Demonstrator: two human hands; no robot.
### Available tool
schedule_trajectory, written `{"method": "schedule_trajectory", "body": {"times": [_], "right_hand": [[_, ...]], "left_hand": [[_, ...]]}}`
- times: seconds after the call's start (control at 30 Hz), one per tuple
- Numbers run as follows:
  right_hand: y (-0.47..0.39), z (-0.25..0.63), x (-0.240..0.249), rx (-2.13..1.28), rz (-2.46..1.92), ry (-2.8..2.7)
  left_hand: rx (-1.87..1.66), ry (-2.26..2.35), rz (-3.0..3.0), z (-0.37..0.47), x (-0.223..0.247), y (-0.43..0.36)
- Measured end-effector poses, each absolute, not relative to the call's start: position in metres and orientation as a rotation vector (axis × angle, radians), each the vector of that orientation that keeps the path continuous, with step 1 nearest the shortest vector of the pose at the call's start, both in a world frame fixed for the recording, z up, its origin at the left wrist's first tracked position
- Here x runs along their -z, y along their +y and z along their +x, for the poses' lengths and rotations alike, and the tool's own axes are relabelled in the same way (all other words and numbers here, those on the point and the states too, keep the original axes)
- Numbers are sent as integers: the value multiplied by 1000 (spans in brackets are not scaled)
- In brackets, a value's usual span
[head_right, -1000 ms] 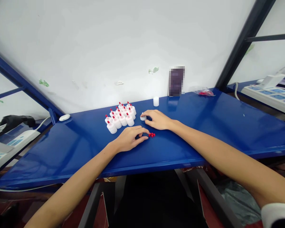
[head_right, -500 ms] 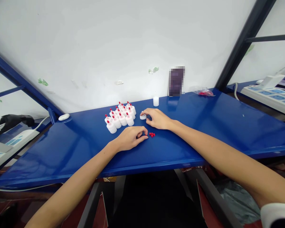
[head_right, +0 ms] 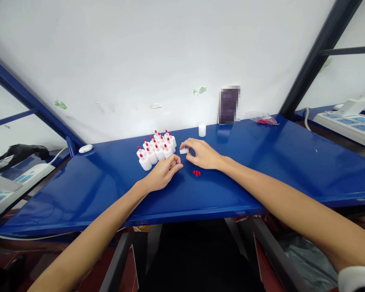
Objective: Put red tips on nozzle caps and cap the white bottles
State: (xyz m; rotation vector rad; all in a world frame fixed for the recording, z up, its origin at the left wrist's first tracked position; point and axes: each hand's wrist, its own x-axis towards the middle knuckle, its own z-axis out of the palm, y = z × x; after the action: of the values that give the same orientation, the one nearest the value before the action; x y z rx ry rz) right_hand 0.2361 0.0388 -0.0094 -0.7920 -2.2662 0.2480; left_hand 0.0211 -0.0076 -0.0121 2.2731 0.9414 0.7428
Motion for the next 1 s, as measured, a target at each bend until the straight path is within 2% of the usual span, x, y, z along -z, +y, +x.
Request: {"method": "schedule_trajectory", "body": {"times": [0.4,0.7,1.0], "right_hand": [[27,233,1,-263,-701,-2276],[2,222,-8,-154,-455,-2299],[5,217,-1,-98,-342,-2303]], "left_hand": [[-813,930,2012,14,10,-6],[-1129,797,1634,19,20,3],[-1106,714,1604,24,20,-2]]}}
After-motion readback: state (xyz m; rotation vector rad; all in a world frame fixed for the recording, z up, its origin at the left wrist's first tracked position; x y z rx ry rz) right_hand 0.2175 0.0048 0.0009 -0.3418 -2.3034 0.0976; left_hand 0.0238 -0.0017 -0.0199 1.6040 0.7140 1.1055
